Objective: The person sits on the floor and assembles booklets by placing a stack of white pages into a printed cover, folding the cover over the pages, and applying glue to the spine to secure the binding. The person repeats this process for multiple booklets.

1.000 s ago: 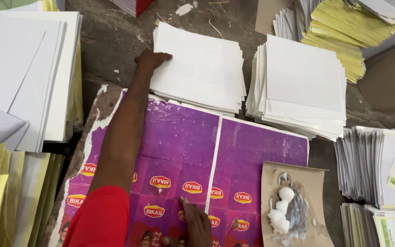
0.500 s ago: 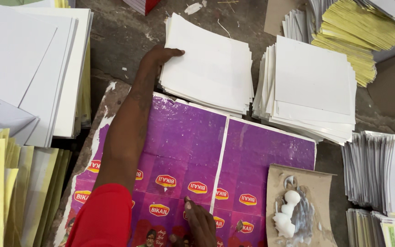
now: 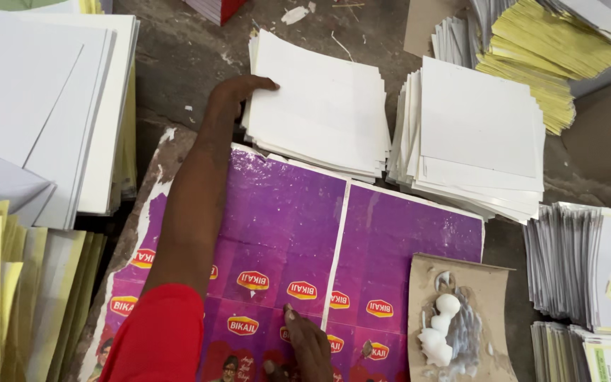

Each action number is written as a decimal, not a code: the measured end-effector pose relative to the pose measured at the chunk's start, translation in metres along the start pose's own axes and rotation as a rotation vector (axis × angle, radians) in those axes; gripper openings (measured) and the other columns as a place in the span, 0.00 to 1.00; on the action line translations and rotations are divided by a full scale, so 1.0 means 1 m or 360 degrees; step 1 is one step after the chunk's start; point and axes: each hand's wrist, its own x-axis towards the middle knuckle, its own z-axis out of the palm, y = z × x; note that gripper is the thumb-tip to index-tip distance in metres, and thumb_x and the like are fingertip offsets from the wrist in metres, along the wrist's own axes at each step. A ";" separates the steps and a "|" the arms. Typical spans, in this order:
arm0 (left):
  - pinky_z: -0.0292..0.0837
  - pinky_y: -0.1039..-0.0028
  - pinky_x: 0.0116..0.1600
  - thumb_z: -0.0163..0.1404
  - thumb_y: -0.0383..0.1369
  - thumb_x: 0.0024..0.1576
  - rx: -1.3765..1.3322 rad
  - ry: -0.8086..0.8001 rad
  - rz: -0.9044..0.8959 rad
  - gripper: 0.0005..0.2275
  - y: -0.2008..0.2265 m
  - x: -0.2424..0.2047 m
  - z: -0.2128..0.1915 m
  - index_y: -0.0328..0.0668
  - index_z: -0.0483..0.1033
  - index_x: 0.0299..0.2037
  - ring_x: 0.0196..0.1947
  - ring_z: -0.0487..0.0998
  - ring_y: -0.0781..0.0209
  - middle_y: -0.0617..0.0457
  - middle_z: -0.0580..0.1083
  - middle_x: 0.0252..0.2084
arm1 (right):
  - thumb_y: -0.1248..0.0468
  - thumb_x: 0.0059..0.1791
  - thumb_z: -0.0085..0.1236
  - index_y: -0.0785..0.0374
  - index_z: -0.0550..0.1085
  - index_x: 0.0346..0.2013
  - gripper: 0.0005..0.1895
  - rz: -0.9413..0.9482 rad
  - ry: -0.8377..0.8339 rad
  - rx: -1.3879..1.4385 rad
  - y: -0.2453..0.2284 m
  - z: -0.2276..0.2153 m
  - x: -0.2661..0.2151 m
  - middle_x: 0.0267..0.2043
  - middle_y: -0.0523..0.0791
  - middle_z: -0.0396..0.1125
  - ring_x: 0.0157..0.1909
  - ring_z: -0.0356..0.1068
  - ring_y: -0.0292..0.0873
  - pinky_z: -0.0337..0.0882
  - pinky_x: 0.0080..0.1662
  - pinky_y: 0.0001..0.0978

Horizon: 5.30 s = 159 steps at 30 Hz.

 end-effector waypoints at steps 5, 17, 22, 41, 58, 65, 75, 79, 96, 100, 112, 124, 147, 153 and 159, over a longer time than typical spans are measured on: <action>0.68 0.62 0.58 0.66 0.46 0.41 0.0266 -0.0177 -0.0022 0.35 -0.003 0.010 0.010 0.34 0.76 0.59 0.58 0.77 0.47 0.42 0.77 0.57 | 0.47 0.53 0.55 0.65 0.63 0.69 0.35 0.0084 -0.0056 0.0011 -0.004 -0.007 0.005 0.67 0.57 0.66 0.68 0.65 0.61 0.59 0.67 0.56; 0.81 0.63 0.44 0.60 0.28 0.38 -0.0585 0.0035 0.0411 0.23 0.038 -0.054 0.045 0.22 0.79 0.45 0.35 0.85 0.45 0.39 0.81 0.38 | 0.60 0.50 0.59 0.67 0.66 0.67 0.32 -0.0166 0.0159 0.0067 -0.028 -0.014 0.019 0.64 0.57 0.69 0.65 0.70 0.57 0.63 0.66 0.54; 0.77 0.60 0.39 0.63 0.34 0.39 -0.0126 0.0462 0.0682 0.19 0.122 -0.129 0.089 0.22 0.79 0.35 0.30 0.81 0.49 0.39 0.80 0.32 | 0.66 0.44 0.61 0.66 0.67 0.67 0.35 0.0118 0.0040 0.0190 -0.054 -0.033 0.020 0.65 0.56 0.68 0.67 0.64 0.59 0.65 0.64 0.51; 0.78 0.62 0.50 0.55 0.35 0.54 -0.0785 0.0098 0.0507 0.29 0.008 -0.651 -0.006 0.20 0.67 0.62 0.46 0.80 0.45 0.35 0.77 0.51 | 0.60 0.47 0.56 0.59 0.57 0.72 0.39 0.0538 -0.0015 0.1541 -0.092 -0.110 -0.028 0.73 0.53 0.54 0.66 0.62 0.55 0.68 0.62 0.47; 0.76 0.62 0.49 0.59 0.29 0.46 -0.0119 0.0129 -0.0043 0.27 -0.278 -0.775 -0.037 0.28 0.72 0.58 0.43 0.81 0.47 0.38 0.80 0.47 | 0.42 0.47 0.59 0.62 0.42 0.78 0.55 0.0720 -0.0189 0.2036 -0.137 -0.152 -0.235 0.76 0.55 0.48 0.74 0.54 0.54 0.62 0.65 0.46; 0.76 0.67 0.47 0.61 0.27 0.42 0.0000 0.0074 -0.0114 0.28 -0.290 -0.764 -0.033 0.28 0.73 0.56 0.40 0.82 0.51 0.40 0.81 0.44 | 0.56 0.46 0.61 0.55 0.34 0.77 0.56 0.0844 -0.0047 0.1278 -0.124 -0.132 -0.265 0.73 0.58 0.53 0.70 0.57 0.55 0.62 0.63 0.44; 0.77 0.65 0.46 0.62 0.30 0.40 -0.0057 0.0050 -0.0087 0.32 -0.288 -0.769 -0.033 0.25 0.71 0.58 0.38 0.83 0.47 0.36 0.80 0.43 | 0.47 0.50 0.55 0.56 0.36 0.81 0.54 0.1069 0.0019 0.1430 -0.121 -0.133 -0.279 0.74 0.60 0.55 0.72 0.59 0.55 0.65 0.64 0.45; 0.77 0.64 0.48 0.63 0.30 0.40 -0.0014 0.0072 -0.0195 0.34 -0.284 -0.770 -0.034 0.27 0.69 0.61 0.40 0.83 0.46 0.34 0.80 0.46 | 0.59 0.43 0.67 0.60 0.42 0.76 0.56 0.1103 -0.0022 0.1168 -0.122 -0.127 -0.274 0.67 0.62 0.61 0.67 0.64 0.54 0.68 0.61 0.44; 0.76 0.67 0.52 0.65 0.33 0.45 0.0044 0.0144 0.0277 0.33 -0.269 -0.808 -0.021 0.30 0.69 0.61 0.48 0.81 0.52 0.39 0.79 0.50 | 0.64 0.37 0.72 0.67 0.55 0.66 0.48 0.1129 0.0003 0.1116 -0.165 -0.149 -0.269 0.53 0.57 0.69 0.54 0.73 0.51 0.76 0.52 0.41; 0.78 0.66 0.51 0.65 0.31 0.45 0.0015 0.0218 0.0422 0.33 -0.262 -0.836 -0.021 0.30 0.67 0.61 0.47 0.81 0.54 0.41 0.78 0.49 | 0.70 0.37 0.71 0.67 0.56 0.66 0.47 0.0933 0.0219 0.1093 -0.194 -0.173 -0.289 0.57 0.55 0.67 0.58 0.71 0.50 0.73 0.56 0.39; 0.75 0.69 0.53 0.64 0.31 0.45 -0.0088 0.0089 0.0509 0.31 -0.254 -0.834 -0.018 0.29 0.68 0.61 0.48 0.80 0.55 0.42 0.79 0.49 | 0.68 0.42 0.69 0.65 0.48 0.71 0.50 0.0699 0.0251 0.0919 -0.205 -0.188 -0.294 0.63 0.59 0.62 0.64 0.65 0.52 0.67 0.62 0.42; 0.74 0.69 0.53 0.65 0.38 0.45 0.0348 0.0206 -0.0001 0.33 -0.273 -0.787 -0.003 0.39 0.70 0.62 0.48 0.82 0.54 0.44 0.80 0.50 | 0.71 0.36 0.76 0.67 0.56 0.71 0.53 0.0957 0.0524 0.0419 -0.174 -0.140 -0.284 0.62 0.57 0.65 0.63 0.68 0.52 0.71 0.61 0.43; 0.75 0.66 0.48 0.66 0.40 0.49 0.0331 0.0316 -0.0070 0.29 -0.292 -0.775 -0.001 0.31 0.73 0.57 0.43 0.80 0.55 0.43 0.79 0.48 | 0.68 0.53 0.62 0.63 0.39 0.80 0.50 0.0918 0.1038 0.0351 -0.151 -0.167 -0.351 0.70 0.57 0.62 0.71 0.64 0.54 0.67 0.68 0.44; 0.69 0.70 0.58 0.64 0.33 0.55 0.0242 0.0179 0.0138 0.27 -0.295 -0.780 0.003 0.28 0.70 0.63 0.53 0.76 0.58 0.44 0.76 0.56 | 0.63 0.45 0.72 0.68 0.41 0.78 0.58 0.1552 0.1345 -0.0562 -0.098 -0.224 -0.529 0.68 0.61 0.62 0.67 0.66 0.59 0.66 0.65 0.47; 0.68 0.63 0.64 0.59 0.23 0.57 0.0498 0.0184 0.0041 0.24 -0.291 -0.775 0.014 0.22 0.69 0.64 0.60 0.76 0.49 0.36 0.75 0.59 | 0.55 0.36 0.81 0.77 0.40 0.75 0.70 0.2036 0.1399 -0.0602 -0.057 -0.240 -0.672 0.66 0.67 0.59 0.65 0.63 0.63 0.66 0.62 0.48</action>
